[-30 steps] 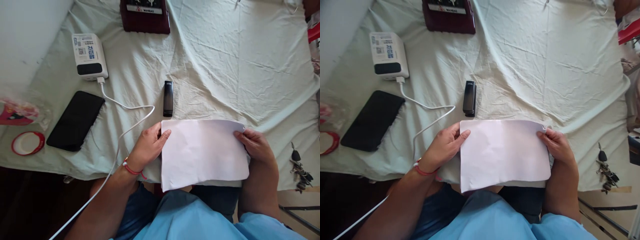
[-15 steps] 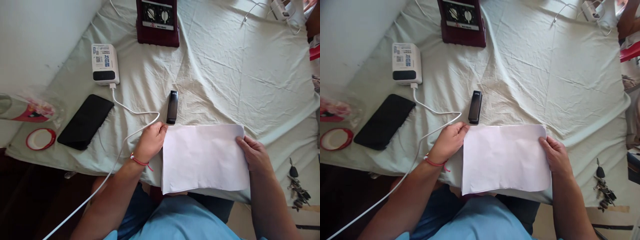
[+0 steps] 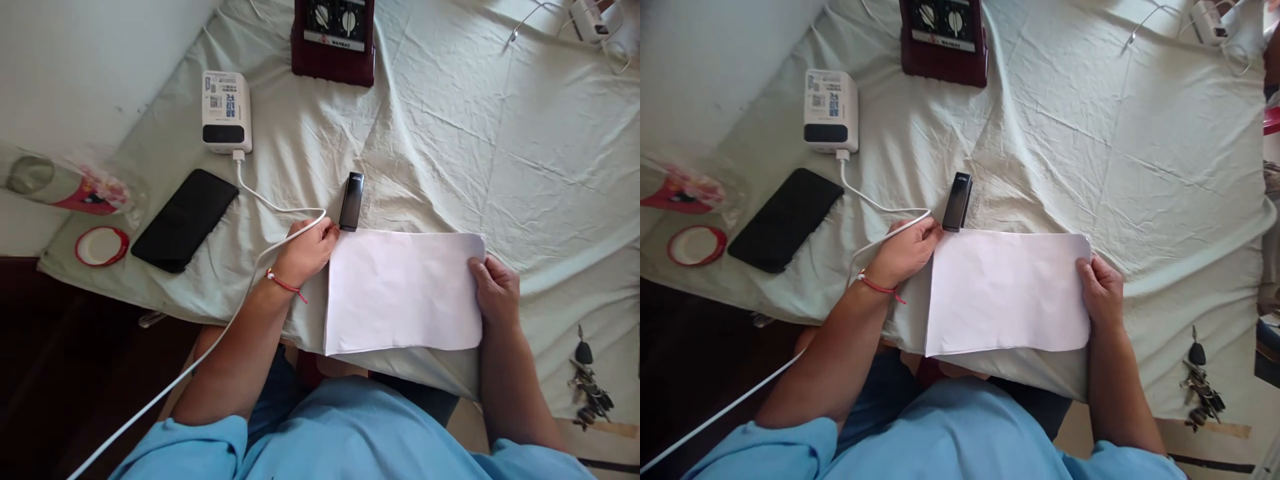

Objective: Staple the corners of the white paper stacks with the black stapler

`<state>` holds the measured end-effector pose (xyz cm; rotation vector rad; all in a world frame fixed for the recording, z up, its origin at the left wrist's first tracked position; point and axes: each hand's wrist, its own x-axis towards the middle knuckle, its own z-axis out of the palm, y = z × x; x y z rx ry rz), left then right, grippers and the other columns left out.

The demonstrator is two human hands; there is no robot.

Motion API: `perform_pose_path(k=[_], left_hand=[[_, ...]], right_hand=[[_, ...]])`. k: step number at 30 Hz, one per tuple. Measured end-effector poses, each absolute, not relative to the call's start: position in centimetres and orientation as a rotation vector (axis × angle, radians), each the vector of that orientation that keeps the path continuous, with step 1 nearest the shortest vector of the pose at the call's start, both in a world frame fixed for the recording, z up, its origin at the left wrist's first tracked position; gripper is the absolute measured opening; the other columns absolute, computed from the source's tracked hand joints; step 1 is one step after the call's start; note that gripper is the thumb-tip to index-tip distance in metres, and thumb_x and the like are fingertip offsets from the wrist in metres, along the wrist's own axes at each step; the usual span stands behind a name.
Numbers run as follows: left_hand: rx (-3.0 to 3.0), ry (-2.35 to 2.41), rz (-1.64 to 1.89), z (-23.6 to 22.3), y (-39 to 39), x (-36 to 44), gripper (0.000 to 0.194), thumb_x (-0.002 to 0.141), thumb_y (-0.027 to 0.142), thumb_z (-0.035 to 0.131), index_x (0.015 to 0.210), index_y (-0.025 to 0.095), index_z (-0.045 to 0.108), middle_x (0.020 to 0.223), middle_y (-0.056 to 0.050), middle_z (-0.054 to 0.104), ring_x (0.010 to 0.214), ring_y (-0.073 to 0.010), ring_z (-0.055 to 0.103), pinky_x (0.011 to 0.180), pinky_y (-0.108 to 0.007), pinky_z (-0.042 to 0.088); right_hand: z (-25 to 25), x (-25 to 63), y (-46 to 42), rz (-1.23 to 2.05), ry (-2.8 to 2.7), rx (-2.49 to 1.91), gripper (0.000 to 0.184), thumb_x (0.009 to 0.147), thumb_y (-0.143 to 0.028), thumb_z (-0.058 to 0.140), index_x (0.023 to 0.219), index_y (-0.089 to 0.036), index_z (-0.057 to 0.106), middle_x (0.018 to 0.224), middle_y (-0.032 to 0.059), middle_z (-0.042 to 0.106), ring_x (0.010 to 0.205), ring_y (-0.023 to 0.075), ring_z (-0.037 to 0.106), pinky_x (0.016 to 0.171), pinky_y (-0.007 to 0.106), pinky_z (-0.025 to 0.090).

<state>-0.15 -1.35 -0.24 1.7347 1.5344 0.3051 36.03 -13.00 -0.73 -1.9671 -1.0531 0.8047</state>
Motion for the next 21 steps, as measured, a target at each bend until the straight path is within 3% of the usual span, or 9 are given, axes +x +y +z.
perform_pose_path(k=[3,7,10,16,21], left_hand=[[1.719,1.563,0.326,-0.5,-1.6,-0.2,0.034,0.103,0.03,0.05,0.069,0.025,0.045,0.063,0.003,0.04,0.066,-0.0175,0.038,0.071,-0.035,0.027],[1.623,1.551,0.408,-1.3,-1.5,-0.3,0.03,0.101,0.035,0.053,0.074,0.023,0.055,0.069,0.001,0.054,0.071,-0.0177,0.046,0.07,-0.033,0.032],[1.568,1.526,0.47,-1.8,-1.2,-0.1,0.029,0.098,0.038,0.057,0.073,0.023,0.056,0.068,0.001,0.055,0.071,-0.0176,0.047,0.067,-0.031,0.033],[1.38,1.503,0.519,-1.3,-1.0,0.7,0.003,0.093,0.023,0.062,0.093,0.024,0.059,0.065,0.004,0.063,0.059,-0.0168,0.052,0.059,-0.03,0.034],[1.496,1.5,0.606,-1.2,-1.6,0.7,0.006,0.091,0.021,0.063,0.095,0.024,0.059,0.063,0.004,0.065,0.058,-0.0176,0.054,0.065,-0.033,0.038]], right_hand=[[-1.8,36.0,-13.4,0.683,-1.122,-1.913,0.049,0.092,-0.063,0.077,0.071,-0.021,0.063,0.065,-0.0035,0.045,0.064,0.0117,0.035,0.055,0.027,0.027],[-2.6,36.4,-13.4,0.684,-1.131,-1.871,0.05,0.094,-0.065,0.075,0.073,-0.021,0.064,0.069,-0.003,0.047,0.066,0.0122,0.036,0.059,0.028,0.029],[-2.8,36.4,-13.4,0.645,-1.127,-1.867,0.049,0.094,-0.065,0.074,0.074,-0.021,0.066,0.07,-0.0027,0.048,0.068,0.0127,0.038,0.062,0.028,0.03],[-3.2,36.8,-13.8,0.635,-1.078,-1.882,0.048,0.095,-0.062,0.074,0.073,-0.021,0.062,0.069,-0.004,0.043,0.067,0.0127,0.034,0.062,0.03,0.026],[-3.0,37.6,-13.7,0.598,-1.038,-1.918,0.05,0.089,-0.068,0.077,0.078,-0.021,0.067,0.071,-0.0036,0.048,0.068,0.0136,0.038,0.064,0.03,0.029]])
